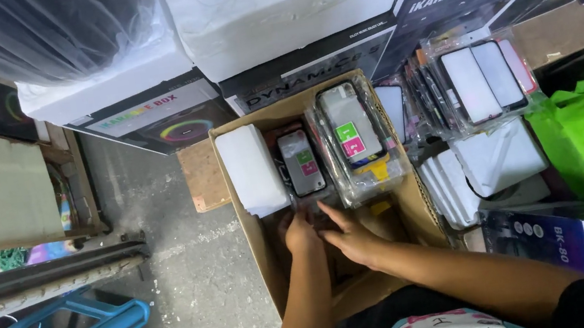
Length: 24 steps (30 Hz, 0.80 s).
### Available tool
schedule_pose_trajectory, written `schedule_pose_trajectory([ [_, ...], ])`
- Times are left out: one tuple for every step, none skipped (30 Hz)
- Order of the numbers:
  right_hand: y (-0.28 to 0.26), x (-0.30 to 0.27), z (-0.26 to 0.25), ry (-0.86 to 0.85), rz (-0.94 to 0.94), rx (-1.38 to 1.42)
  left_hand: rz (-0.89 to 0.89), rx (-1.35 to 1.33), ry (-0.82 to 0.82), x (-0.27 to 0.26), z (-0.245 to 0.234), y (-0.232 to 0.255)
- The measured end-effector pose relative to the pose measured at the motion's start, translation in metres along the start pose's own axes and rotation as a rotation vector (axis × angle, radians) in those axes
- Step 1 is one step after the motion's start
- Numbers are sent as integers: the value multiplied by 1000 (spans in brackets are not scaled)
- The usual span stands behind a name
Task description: Organizing and inspecting phone screen protectors inside a cardboard box.
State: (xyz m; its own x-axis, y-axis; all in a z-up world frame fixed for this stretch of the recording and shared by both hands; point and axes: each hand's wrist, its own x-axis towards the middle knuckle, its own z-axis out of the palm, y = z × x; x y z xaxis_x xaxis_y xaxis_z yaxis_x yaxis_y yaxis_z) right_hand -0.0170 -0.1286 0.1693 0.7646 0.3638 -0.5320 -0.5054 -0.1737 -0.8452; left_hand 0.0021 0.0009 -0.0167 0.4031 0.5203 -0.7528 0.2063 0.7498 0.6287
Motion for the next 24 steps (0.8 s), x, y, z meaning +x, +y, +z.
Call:
schedule_pose_trajectory([
  [-4,-4,-3,3,-3,-1,0,0,-4,2,0,1],
  [-7,-9,-7,-32,-23,-70,-18,-63,-11,4,0,2],
  [-10,-16,-11,-62,-38,-137,-41,-121,-19,4,-1,-1],
  [-5,-17,-17,-54,-36,-136,-46,-117,-25,-9,3,10],
  [-1,-19,-23,-101,-127,-205,-81,-101,-53,-24,5,20],
  [4,-23,-29,-148,-217,-275,-116,-85,-81,-38,8,29],
  [-9,-30,-36,-144,-215,-275,-119,-82,-83,-38,2,25],
  [-22,-39,-43,-198,-201,-335,-108,-27,-96,-38,-5,20],
  [-37,-44,-50,-253,-193,-398,-93,24,-112,-36,-7,18],
  [-42,-46,-60,-249,-197,-400,-92,23,-118,-53,1,28],
  [-45,-50,-71,-350,-143,-227,-43,42,-83,-71,8,36],
  [-48,-54,-82,-448,-90,-53,6,60,-48,-89,15,43],
  [-63,-63,-96,-441,-86,-47,0,68,-49,-104,15,42],
  [-78,-72,-111,-483,-57,23,42,84,-18,-118,14,41],
  [-95,-78,-127,-526,-35,90,91,95,6,-130,18,42],
  [-87,-81,-147,-520,-40,91,92,98,0,-139,20,34],
  [-79,-83,-165,-512,-74,300,181,133,-2,-147,21,29],
  [-71,-84,-184,-501,-108,508,270,168,-4,-155,22,23],
  [-67,-86,-198,-497,-111,516,271,176,-7,-162,25,17],
  [-63,-88,-212,-431,-129,593,308,201,10,-170,28,11],
  [-59,-89,-225,-363,-147,670,344,226,27,-178,31,6],
  [-46,-84,-234,-358,-150,678,345,234,23,-189,34,7],
  [-34,-78,-245,-298,-156,721,321,225,29,-200,41,6],
  [-23,-73,-256,-237,-161,764,296,216,35,-210,48,6],
])
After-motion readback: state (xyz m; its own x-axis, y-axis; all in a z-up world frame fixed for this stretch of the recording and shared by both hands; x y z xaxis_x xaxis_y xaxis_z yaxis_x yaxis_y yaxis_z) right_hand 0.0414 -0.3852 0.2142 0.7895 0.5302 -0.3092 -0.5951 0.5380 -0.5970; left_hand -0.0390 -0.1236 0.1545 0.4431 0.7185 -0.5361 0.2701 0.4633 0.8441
